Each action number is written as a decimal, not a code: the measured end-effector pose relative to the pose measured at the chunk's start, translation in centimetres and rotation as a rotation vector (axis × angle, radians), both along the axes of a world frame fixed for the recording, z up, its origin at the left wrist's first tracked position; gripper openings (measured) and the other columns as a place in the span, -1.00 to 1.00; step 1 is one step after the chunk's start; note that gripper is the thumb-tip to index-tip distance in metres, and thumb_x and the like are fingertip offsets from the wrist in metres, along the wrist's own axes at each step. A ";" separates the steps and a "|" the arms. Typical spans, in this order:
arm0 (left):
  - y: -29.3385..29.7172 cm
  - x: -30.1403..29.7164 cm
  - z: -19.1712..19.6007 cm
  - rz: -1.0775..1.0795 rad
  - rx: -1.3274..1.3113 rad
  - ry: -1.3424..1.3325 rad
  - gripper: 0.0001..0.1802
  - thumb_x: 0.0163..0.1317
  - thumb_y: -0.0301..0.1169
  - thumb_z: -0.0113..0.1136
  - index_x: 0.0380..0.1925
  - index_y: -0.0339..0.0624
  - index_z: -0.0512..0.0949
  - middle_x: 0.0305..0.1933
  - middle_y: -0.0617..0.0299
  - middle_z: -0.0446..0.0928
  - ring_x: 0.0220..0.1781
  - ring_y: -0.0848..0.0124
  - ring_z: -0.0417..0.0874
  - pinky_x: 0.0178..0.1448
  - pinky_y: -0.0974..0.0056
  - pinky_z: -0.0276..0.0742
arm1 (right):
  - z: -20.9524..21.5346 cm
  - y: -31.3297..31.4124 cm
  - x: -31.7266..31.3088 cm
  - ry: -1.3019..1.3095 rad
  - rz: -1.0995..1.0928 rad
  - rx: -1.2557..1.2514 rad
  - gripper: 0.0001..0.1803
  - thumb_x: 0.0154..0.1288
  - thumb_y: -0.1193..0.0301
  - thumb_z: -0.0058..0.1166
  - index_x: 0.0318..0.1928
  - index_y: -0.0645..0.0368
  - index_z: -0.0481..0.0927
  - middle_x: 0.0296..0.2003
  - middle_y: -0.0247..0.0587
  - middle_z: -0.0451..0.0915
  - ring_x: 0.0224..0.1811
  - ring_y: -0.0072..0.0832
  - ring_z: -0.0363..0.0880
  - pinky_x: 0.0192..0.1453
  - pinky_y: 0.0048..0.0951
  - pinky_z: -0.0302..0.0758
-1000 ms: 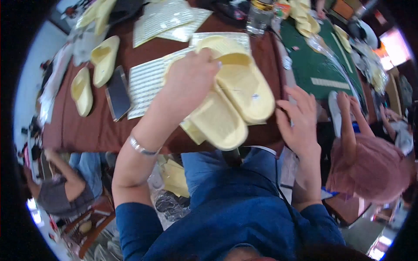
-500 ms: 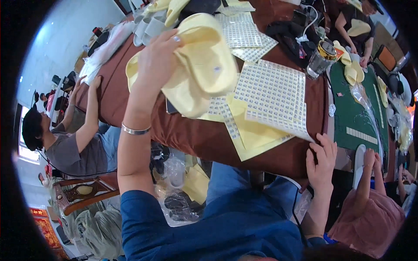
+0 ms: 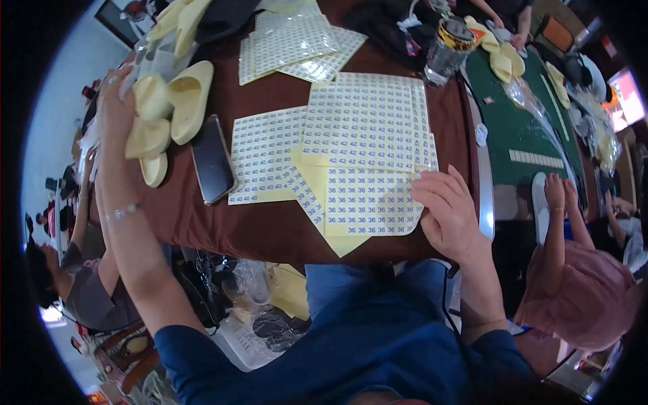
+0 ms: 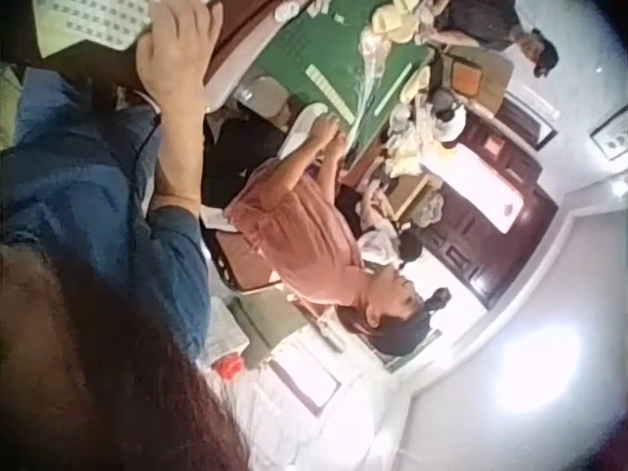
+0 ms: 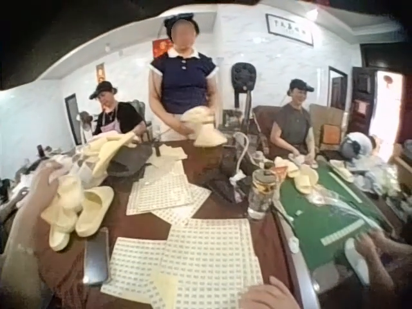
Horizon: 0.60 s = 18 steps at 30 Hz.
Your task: Applying size labels from a sheet to the soles of various slippers in a workshop setting.
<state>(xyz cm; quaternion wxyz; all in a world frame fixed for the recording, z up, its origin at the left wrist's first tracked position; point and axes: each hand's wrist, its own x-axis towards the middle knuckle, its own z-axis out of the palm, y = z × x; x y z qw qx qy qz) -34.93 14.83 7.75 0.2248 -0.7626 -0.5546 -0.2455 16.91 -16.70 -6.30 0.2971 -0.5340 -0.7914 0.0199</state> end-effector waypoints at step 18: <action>-14.5 27.2 -10.3 -0.957 -0.405 -0.222 -0.44 0.28 -0.57 0.12 0.33 -0.12 0.45 0.31 -0.01 0.46 0.30 0.00 0.48 0.34 0.06 0.44 | 1.2 -3.0 1.1 0.054 0.070 -0.059 -0.77 0.05 0.35 0.28 -0.26 0.16 0.66 -0.08 -0.17 0.67 0.09 -0.16 0.61 0.42 0.11 0.27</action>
